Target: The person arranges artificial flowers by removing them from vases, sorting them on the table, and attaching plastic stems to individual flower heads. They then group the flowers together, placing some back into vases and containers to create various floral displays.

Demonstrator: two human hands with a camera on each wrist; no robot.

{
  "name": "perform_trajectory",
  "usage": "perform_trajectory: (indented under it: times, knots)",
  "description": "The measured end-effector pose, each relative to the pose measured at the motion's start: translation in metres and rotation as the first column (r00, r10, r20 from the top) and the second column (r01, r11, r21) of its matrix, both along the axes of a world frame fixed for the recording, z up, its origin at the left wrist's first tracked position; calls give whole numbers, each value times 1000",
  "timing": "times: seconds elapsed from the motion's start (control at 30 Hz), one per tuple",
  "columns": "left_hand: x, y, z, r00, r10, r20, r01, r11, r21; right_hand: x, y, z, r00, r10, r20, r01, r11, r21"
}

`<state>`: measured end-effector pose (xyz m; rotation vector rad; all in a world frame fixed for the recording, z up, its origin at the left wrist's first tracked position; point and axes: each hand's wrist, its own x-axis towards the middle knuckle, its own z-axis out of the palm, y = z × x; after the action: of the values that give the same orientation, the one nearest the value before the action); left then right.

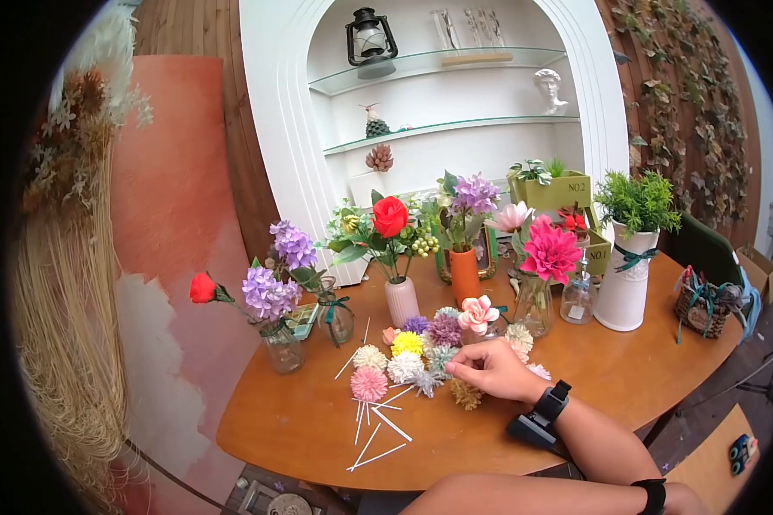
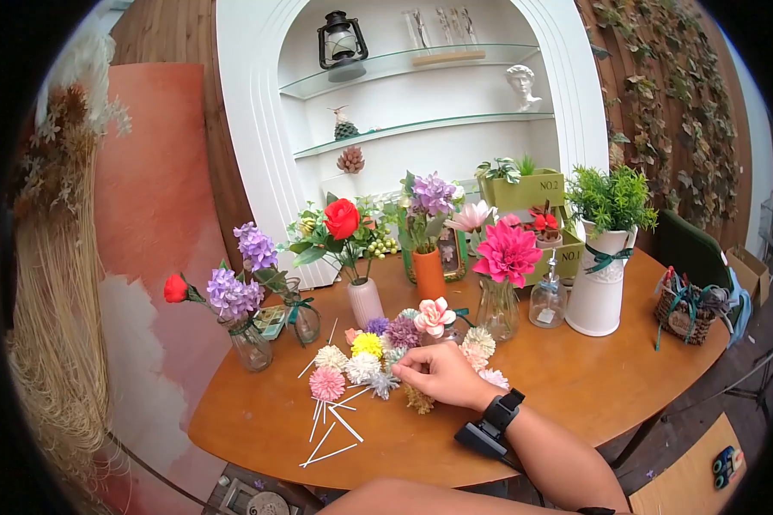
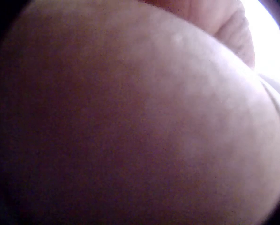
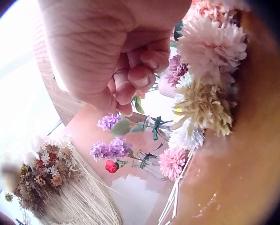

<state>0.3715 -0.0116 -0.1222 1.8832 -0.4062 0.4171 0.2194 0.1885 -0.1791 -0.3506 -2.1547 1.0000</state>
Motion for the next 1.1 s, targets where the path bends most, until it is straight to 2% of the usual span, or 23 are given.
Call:
perform_trajectory:
  times: [0.03,0.07,0.1,0.3,0.5,0.53,0.57,0.6,0.63,0.67,0.7,0.73,0.77,0.8,0.83,0.87,0.9,0.93,1.0,1.03,1.07,1.1]
  knots:
    - [-36,17,56,948,-104,-301,132,989,73,0,0,0,1000,0,1,0,1000,0]
    - [20,25,0,797,-168,-580,276,956,101,0,0,-1,1000,-2,7,2,1000,3]
    - [18,23,-4,798,-168,-579,275,956,102,0,-1,-1,1000,-4,14,4,1000,5]
    - [16,18,-20,915,-43,-400,127,974,186,0,-5,2,999,2,52,-1,1000,-15]
    - [21,29,-29,970,57,-236,-1,973,231,3,-6,3,997,19,80,-21,999,26]
    - [23,45,-34,992,124,-14,-110,924,365,4,-6,3,996,16,82,-18,1000,24]
    - [24,58,-40,965,154,213,-239,853,463,5,-6,2,995,48,84,-50,998,28]
    - [-5,63,-16,936,317,154,-352,872,341,7,-6,2,993,77,85,-80,996,33]
    - [-44,66,11,884,461,69,-465,857,224,7,-7,2,994,66,82,-69,997,32]
    - [-65,76,9,842,523,137,-538,834,123,7,-9,2,983,128,128,-136,989,52]
    - [-103,84,29,800,592,93,-594,761,262,7,-10,3,967,187,174,-201,977,70]
    - [-144,89,41,751,652,99,-630,665,401,8,-12,10,931,204,303,-237,968,77]
    - [-181,95,46,669,740,64,-636,526,565,5,-5,-1,901,294,320,-292,955,-54]
    - [-218,95,53,601,799,5,-610,455,648,4,-5,-7,908,280,311,-277,959,-53]
    - [-256,98,53,536,844,-1,-616,392,683,2,-6,-13,949,277,151,-293,951,101]
    - [-288,92,56,375,925,-59,-575,282,768,0,-6,-15,957,290,-11,-278,926,254]
    - [-315,86,60,157,974,-162,-443,216,870,8,-15,22,786,148,600,-306,937,170]
    - [-338,83,50,-63,988,-139,-378,105,920,8,-13,16,821,196,537,-315,939,138]
    - [-378,71,25,-308,951,-2,-296,-93,951,6,-13,8,853,248,458,-328,939,103]
    - [-390,67,14,-310,951,-8,-287,-86,954,6,-15,8,835,315,452,-403,908,113]
    - [-400,62,5,-368,928,54,-262,-159,952,5,-17,9,808,379,451,-478,869,127]
    - [-409,60,-2,-423,898,119,-235,-236,943,1,-21,5,808,381,450,-481,867,128]
